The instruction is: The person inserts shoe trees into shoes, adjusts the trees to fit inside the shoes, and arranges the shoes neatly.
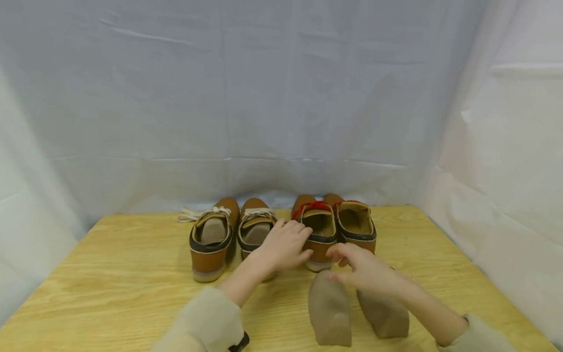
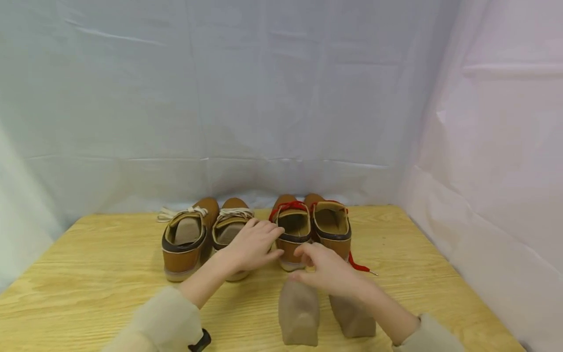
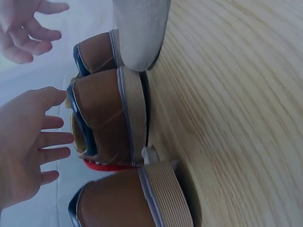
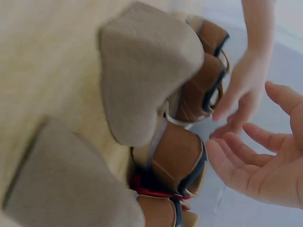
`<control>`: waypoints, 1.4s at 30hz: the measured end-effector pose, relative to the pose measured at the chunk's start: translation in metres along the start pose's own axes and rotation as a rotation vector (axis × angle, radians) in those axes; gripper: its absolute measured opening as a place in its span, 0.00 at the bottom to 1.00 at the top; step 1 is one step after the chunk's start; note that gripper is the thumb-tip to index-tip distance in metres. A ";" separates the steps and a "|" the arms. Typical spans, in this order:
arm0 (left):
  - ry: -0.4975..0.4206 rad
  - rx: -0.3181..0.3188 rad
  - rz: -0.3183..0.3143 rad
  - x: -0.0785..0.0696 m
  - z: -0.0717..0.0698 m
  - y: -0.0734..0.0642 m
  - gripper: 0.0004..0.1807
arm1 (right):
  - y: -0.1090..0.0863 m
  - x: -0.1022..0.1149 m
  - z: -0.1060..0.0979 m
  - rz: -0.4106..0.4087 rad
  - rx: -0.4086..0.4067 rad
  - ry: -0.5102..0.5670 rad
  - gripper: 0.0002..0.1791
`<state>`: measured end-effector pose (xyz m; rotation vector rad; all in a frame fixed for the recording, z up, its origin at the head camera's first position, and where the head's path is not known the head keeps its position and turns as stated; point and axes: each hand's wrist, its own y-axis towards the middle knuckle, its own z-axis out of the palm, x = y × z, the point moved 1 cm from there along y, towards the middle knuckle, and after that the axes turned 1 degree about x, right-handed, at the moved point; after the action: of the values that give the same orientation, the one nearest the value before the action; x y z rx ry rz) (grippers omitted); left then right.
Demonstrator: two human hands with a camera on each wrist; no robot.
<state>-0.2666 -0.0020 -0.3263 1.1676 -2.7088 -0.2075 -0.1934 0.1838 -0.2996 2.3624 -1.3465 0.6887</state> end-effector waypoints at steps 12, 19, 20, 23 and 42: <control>0.068 0.078 -0.014 -0.011 0.011 0.014 0.28 | -0.032 0.005 0.044 0.040 0.170 -0.334 0.34; 0.056 0.077 -0.024 -0.008 0.011 0.011 0.28 | -0.038 0.006 0.071 -0.045 0.096 -0.705 0.36; 0.054 0.074 -0.023 -0.008 0.011 0.010 0.27 | -0.039 0.006 0.074 -0.071 0.067 -0.747 0.36; 0.057 0.059 -0.016 -0.007 0.011 0.010 0.26 | -0.040 0.004 0.079 -0.128 -0.006 -0.837 0.34; 0.091 -0.015 0.001 0.001 0.015 0.007 0.19 | -0.040 -0.008 0.083 -0.206 -0.158 -0.854 0.32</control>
<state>-0.2757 0.0035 -0.3397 1.1430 -2.6242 -0.1697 -0.1424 0.1669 -0.3740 2.7014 -1.3199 -0.5430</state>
